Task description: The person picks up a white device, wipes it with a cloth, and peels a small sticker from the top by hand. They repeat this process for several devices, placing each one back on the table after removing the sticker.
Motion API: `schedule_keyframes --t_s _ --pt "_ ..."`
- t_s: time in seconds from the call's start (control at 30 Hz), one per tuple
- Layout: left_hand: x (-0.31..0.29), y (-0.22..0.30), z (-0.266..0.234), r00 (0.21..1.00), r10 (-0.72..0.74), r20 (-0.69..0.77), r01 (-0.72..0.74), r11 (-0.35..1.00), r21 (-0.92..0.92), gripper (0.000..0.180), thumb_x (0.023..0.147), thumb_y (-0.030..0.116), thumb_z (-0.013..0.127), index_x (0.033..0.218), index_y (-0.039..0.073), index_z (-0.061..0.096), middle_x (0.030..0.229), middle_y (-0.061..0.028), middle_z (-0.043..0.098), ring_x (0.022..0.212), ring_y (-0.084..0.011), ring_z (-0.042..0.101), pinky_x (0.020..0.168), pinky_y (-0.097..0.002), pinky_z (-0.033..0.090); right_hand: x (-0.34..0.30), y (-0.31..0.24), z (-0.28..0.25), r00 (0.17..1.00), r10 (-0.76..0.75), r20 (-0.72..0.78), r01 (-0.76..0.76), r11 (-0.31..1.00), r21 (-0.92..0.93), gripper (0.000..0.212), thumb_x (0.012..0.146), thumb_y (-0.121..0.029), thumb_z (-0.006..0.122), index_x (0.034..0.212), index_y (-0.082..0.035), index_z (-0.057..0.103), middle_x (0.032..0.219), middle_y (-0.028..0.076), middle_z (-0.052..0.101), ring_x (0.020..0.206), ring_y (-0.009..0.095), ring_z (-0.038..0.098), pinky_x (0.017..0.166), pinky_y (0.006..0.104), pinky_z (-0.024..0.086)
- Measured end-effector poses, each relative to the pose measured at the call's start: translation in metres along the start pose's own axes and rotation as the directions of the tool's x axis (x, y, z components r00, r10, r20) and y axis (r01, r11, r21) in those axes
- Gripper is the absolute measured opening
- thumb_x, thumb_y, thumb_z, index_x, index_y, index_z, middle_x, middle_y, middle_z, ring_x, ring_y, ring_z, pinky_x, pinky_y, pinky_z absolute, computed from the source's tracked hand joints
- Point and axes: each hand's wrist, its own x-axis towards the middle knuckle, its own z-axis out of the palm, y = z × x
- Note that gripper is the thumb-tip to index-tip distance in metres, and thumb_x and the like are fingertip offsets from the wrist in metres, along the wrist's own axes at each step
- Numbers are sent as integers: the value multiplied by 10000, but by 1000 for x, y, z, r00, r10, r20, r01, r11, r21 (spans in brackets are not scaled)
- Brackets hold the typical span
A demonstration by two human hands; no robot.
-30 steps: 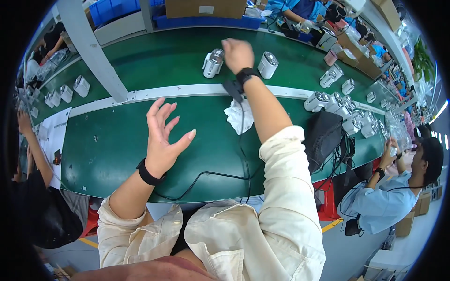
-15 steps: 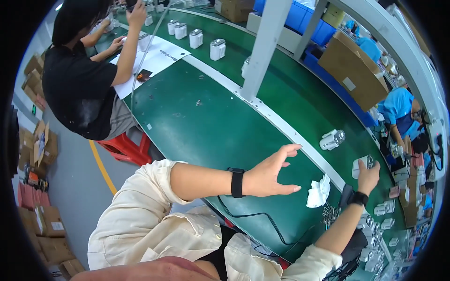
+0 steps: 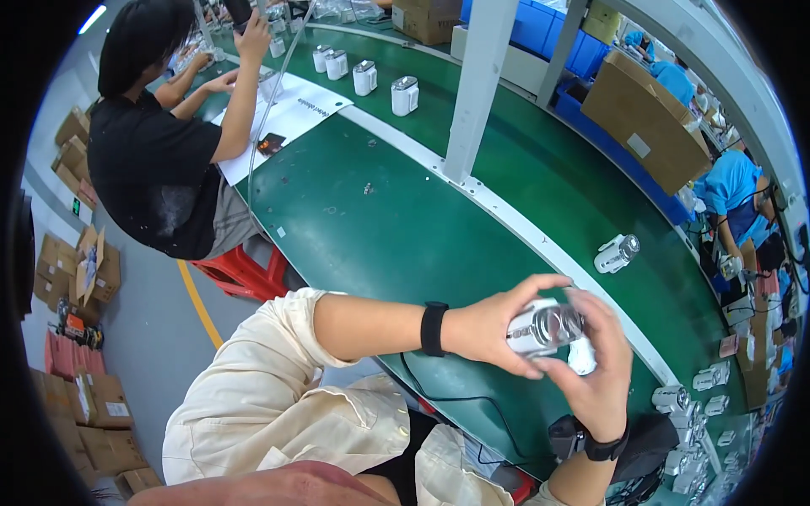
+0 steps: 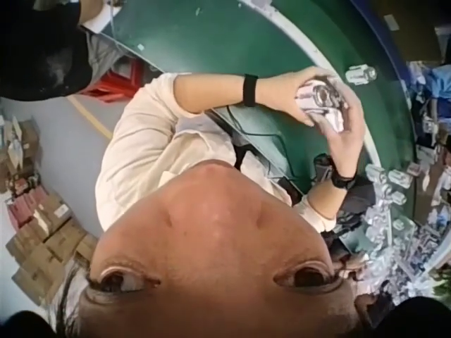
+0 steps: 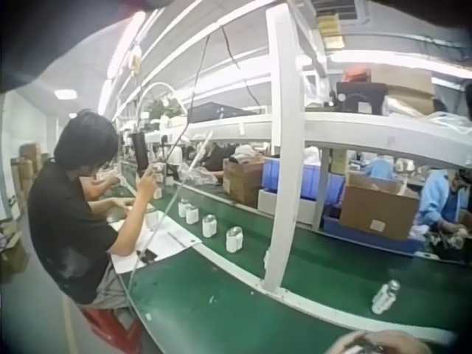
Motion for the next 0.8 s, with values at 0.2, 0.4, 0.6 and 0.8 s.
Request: schedule_keyframes --t_s 0.2,0.4,0.6,0.8 --pt "2 -6 1 946 -16 -323 147 910 386 900 684 235 842 1326 36 243 1120 -138 557 1010 -229 593 870 -347 475 -32 31 -2 887 -35 -460 56 998 33 299 803 -21 667 1080 40 572 1106 152 572 1033 233 565 913 327 436" --pt "-4 -14 5 929 -49 -366 205 892 402 716 708 222 817 1182 28 317 1060 -160 569 973 -251 608 843 -344 486 -31 49 2 863 -77 -499 49 996 -71 156 854 30 579 1010 41 590 1054 143 567 979 232 560 878 324 439" --pt "-8 -14 9 951 -46 -305 189 868 458 692 692 179 818 1149 18 324 1053 -163 562 958 -261 620 824 -336 496 -38 49 7 828 -132 -545 47 985 -166 135 845 33 590 979 41 598 993 142 575 933 240 553 839 319 434" --pt "-7 -13 6 953 177 -247 15 785 619 709 648 139 830 1169 -1 370 1043 -189 538 941 -285 608 790 -349 511 -34 40 10 797 -226 -560 102 965 -243 145 783 72 622 922 29 625 905 135 589 811 231 559 742 302 445"
